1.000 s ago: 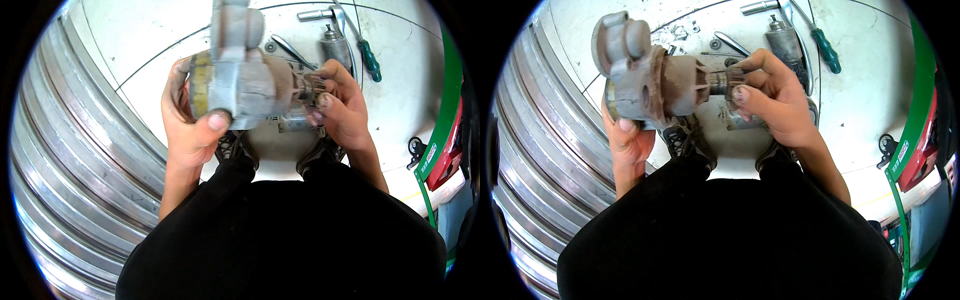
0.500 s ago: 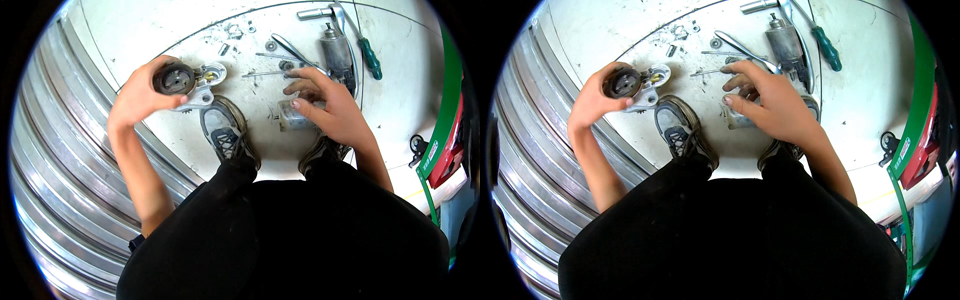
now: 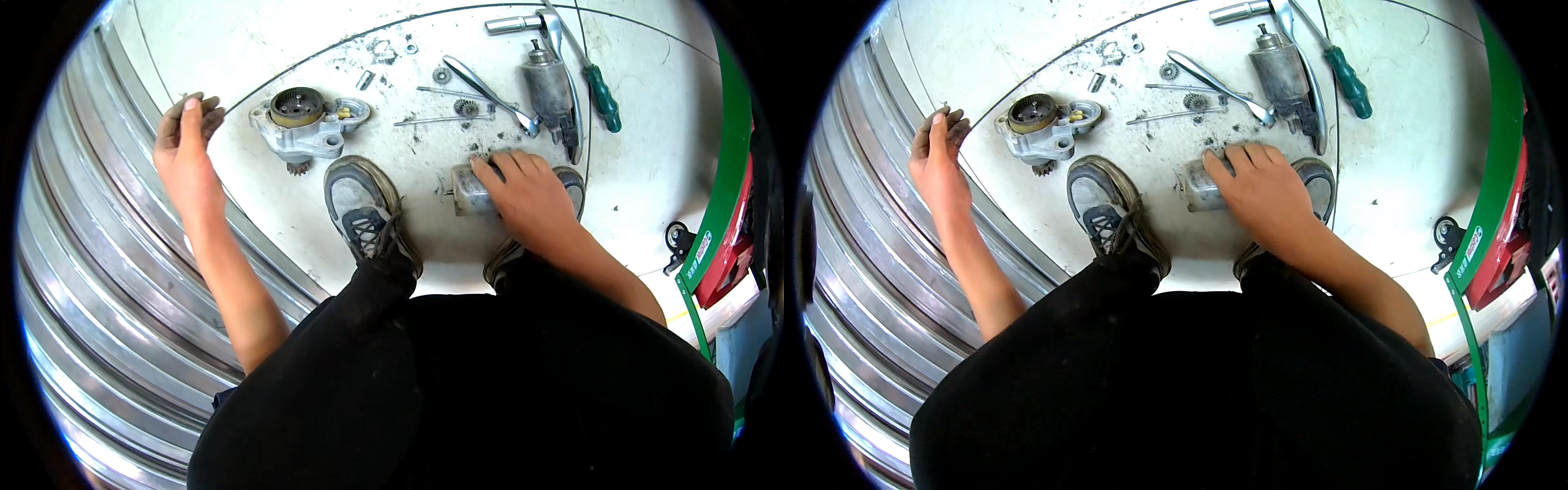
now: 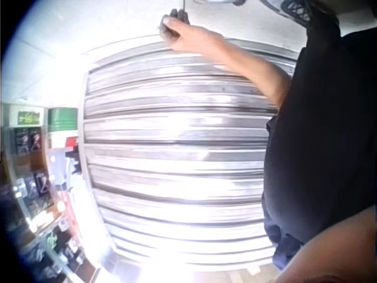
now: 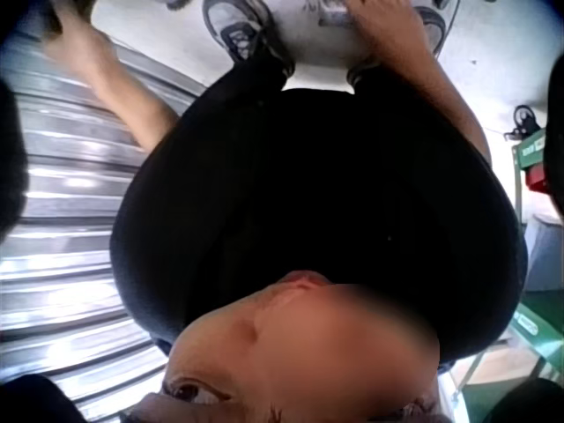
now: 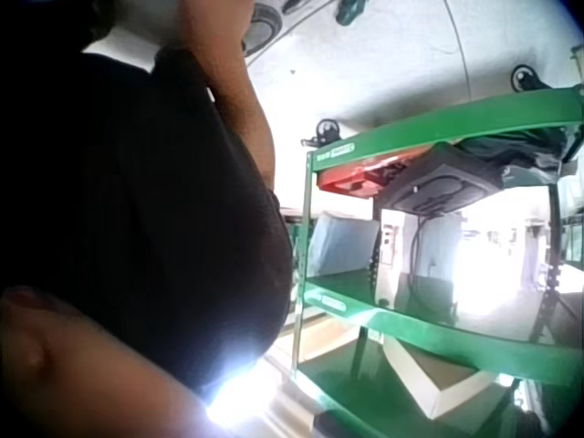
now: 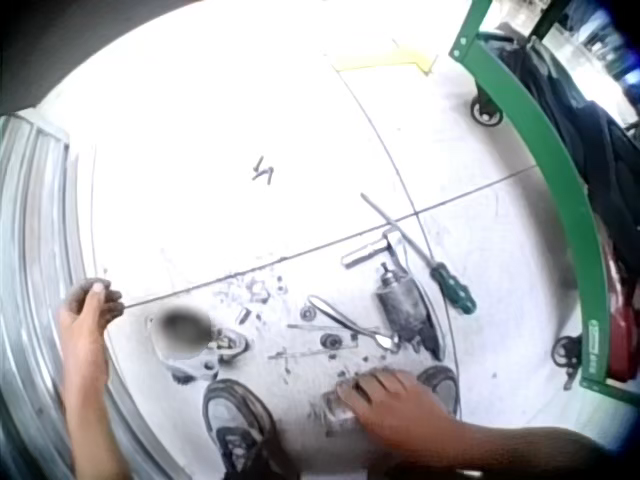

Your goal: The person sits on the floor and disassembles a mechanical part, likely a starter motor, using a screwdriver and a socket wrench. They remove internal components, inspect them, and then reassemble the part.

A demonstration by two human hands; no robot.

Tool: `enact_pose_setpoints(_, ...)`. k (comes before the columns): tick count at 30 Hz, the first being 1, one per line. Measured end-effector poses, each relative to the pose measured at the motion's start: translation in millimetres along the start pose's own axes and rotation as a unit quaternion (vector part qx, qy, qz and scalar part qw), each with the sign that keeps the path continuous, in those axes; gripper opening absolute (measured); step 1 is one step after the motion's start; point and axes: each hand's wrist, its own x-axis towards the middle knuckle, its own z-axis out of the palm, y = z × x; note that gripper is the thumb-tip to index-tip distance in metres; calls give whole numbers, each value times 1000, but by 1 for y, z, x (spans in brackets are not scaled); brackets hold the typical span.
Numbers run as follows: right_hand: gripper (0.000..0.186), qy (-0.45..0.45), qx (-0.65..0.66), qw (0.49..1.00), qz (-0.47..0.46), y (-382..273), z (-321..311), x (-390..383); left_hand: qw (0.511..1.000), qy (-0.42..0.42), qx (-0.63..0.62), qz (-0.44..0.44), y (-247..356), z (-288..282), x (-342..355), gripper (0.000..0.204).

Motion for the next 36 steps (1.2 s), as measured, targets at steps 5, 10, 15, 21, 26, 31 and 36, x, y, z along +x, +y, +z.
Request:
enact_pose_setpoints(5,74,-6,130,992,-1,13,-9,-1,996,-69,-35,37,24,39,-46,22)
enact_pose_setpoints(10,81,71,368,927,-9,32,-12,-20,966,-228,-118,36,40,71,-84,15)
enact_pose_setpoints(15,93,124,548,827,-14,22,-27,-34,870,-458,-116,144,30,85,-98,62)
enact_pose_setpoints(21,97,148,588,793,-53,21,-24,-30,822,-541,-31,177,47,108,-113,103)
enact_pose_setpoints(26,96,100,554,824,-67,14,-33,-30,802,-548,-49,232,47,116,-115,103)
enact_pose_setpoints(31,89,74,562,817,-102,12,-35,-26,784,-582,-116,182,44,124,-123,94)
enact_pose_setpoints(36,77,6,520,851,-64,8,-38,-23,782,-557,-117,255,43,121,-127,79)
